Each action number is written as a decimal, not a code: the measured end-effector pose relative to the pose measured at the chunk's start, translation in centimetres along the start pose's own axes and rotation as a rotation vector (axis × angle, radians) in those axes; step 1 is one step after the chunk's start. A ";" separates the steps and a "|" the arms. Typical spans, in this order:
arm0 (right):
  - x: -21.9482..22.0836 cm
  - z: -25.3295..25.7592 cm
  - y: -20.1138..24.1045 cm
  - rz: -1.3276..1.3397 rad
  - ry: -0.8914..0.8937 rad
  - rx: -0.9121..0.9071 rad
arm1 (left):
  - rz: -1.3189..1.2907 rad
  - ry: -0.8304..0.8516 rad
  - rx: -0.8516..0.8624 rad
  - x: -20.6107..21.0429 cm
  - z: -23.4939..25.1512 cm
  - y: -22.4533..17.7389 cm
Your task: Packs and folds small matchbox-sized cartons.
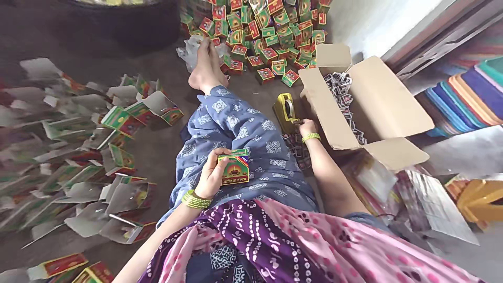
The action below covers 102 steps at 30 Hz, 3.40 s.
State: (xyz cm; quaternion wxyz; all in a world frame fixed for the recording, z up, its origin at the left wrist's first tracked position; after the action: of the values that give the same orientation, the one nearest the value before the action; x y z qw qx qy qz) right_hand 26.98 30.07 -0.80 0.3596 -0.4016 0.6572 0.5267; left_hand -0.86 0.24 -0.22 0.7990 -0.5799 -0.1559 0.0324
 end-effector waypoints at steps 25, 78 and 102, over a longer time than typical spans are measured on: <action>1.5 -21.4 13.4 0.864 0.811 -0.491 | 0.154 -0.073 0.069 -0.7 0.1 1.1; -17.0 -8.1 22.5 1.094 0.101 -0.703 | 1.450 -0.539 -0.333 -15.9 -10.3 -9.2; -1.8 -9.2 -4.7 -0.278 0.314 -0.178 | 0.018 0.075 -0.317 -0.1 -2.1 -1.9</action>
State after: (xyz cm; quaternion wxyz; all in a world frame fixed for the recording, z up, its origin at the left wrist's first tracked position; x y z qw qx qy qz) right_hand 31.57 20.71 0.60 0.2853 -0.5956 0.5944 0.4589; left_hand -0.65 -2.33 1.00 0.7025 -0.7008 -0.1237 -0.0070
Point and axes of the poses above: each hand's wrist, its own z-axis towards the middle knuckle, its own x-axis out of the palm, y = z × x, the point moved 2 cm from there along z, towards the middle knuckle, and after that the axes turned 5 degrees about -z, right-handed, at the moved point
